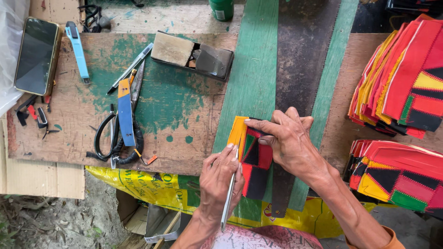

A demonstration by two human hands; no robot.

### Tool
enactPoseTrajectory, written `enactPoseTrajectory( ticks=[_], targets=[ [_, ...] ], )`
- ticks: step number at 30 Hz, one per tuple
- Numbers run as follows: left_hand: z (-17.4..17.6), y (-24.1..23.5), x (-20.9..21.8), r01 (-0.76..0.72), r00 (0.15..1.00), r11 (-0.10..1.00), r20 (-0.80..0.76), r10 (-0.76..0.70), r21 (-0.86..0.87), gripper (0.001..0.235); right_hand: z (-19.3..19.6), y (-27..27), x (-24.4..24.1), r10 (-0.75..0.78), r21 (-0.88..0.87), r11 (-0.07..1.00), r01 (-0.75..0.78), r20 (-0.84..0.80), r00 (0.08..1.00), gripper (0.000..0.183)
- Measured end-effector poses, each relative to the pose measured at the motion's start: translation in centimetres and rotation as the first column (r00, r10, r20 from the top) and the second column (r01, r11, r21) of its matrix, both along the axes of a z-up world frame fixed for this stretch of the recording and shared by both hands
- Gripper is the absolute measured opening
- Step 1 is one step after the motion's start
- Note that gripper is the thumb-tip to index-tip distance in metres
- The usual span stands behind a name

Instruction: The person trims the edges of colorful patterned fabric pieces using a utility knife and a metal ruler on a wooden workbench. They repeatedly align the ruler, cut along the edge, and stack the finished pieces.

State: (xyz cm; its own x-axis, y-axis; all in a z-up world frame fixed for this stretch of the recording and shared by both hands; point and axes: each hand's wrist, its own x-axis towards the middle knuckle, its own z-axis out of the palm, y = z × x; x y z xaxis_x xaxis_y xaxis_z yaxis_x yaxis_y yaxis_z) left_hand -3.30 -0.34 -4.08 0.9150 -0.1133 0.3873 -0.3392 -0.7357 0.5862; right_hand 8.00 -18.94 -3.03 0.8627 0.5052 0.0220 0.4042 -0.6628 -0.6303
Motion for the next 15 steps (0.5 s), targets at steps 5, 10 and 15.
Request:
enactPoseTrajectory(
  ticks=[5,10,15],
  targets=[
    [-1.0,0.2,0.3,-0.041,0.998,0.987,0.044,0.048,-0.153,0.032,0.1,0.1,0.0,-0.004,-0.001,1.000,0.004,0.006,1.000,0.045],
    [-1.3,-0.2,1.0,-0.051,0.997,0.980,0.041,0.060,-0.193,0.024,0.2,0.1,0.1,0.003,0.001,1.000,-0.003,0.008,1.000,0.047],
    [-1.3,-0.2,1.0,-0.040,0.998,0.983,0.046,0.049,-0.181,0.024,0.1,0.1,0.2,-0.001,0.015,1.000,0.001,0.003,1.000,0.046]
  ],
)
